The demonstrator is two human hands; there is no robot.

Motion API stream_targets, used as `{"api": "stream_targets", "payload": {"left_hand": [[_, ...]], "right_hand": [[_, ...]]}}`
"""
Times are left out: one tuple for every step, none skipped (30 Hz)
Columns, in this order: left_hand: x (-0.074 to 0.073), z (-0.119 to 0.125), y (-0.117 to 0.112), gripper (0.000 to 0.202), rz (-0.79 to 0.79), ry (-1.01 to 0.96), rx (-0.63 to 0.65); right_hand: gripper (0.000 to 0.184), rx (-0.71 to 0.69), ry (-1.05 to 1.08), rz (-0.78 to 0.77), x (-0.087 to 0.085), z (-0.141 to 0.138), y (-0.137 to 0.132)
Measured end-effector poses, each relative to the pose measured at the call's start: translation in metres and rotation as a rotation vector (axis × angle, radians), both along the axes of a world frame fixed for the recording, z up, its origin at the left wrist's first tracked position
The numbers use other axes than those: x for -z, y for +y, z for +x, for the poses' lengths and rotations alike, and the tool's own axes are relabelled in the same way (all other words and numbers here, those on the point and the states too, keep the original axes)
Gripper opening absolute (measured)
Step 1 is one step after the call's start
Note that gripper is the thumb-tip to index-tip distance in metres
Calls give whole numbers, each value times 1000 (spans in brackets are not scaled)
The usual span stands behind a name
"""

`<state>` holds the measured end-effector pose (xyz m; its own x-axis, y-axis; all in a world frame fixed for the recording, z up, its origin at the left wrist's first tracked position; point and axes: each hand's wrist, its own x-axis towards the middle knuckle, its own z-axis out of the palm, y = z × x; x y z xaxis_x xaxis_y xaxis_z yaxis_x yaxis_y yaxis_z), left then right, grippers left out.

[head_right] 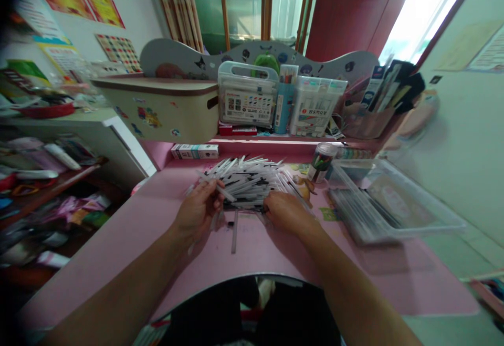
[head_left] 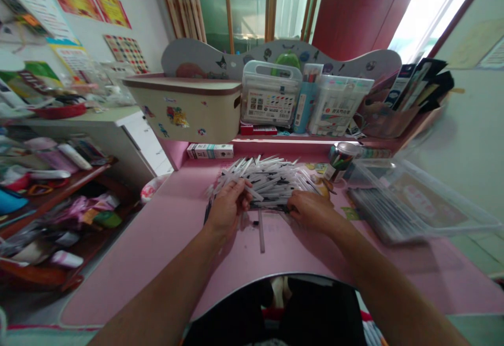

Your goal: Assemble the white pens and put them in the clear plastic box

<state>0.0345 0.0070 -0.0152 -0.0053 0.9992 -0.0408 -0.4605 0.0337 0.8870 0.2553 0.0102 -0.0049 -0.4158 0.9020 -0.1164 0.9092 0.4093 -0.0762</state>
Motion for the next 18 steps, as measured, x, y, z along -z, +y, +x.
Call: {"api": "stream_targets", "payload": {"left_hand": [[1, 0, 1, 25, 2, 2, -2], [2, -1, 1, 24, 5, 3, -3], [3, -1, 2, 23, 7, 2, -6], [4, -1, 3, 22, 9, -1, -12], [5, -1, 4, 22, 9, -5, -22], [6, -1, 4, 21, 9, -7, -35], [6, -1, 4, 21, 7, -9, -49], [7, -1, 5, 21, 7, -10, -63], [7, -1, 5, 22, 8, -11, -75], [7, -1, 4, 22, 6, -12, -82], [6, -1, 4, 22, 2, -14, -89], [6, -1, 4, 22, -5, -16, -92], [5, -1, 4, 21, -16, -17, -95], [5, -1, 4, 21, -28, -17, -97], [5, 0, 5, 20, -40, -17, -98], [5, 0, 5, 19, -48, -19, -102], [4, 0, 5, 19, -53, -22, -106], [4, 0, 5, 18, -56, -26, -109]], "right_hand": [[19, 10, -6, 0, 0, -1, -1], [19, 20, -1, 4, 0, -1, -1], [18, 26, 15, 6, 0, -1, 0], [17, 27, 44, 4, 0, 0, 0], [15, 20, 85, 5, 0, 1, 1], [13, 4, 136, 10, -1, 3, 2], [12, -21, 194, 19, -2, 4, 3], [11, -49, 253, 27, -3, 5, 3], [11, -75, 313, 31, -4, 6, 3], [10, -89, 369, 23, -5, 6, 2], [10, -93, 419, -4, -6, 7, 2], [8, -92, 462, -47, -7, 6, 1], [7, -89, 497, -98, -8, 6, 0], [6, -90, 523, -148, -8, 5, -2], [5, -93, 544, -187, -8, 4, -2], [4, -99, 559, -213, -8, 3, -3], [4, -104, 570, -227, -8, 2, -4], [4, -106, 578, -231, -8, 1, -4]]}}
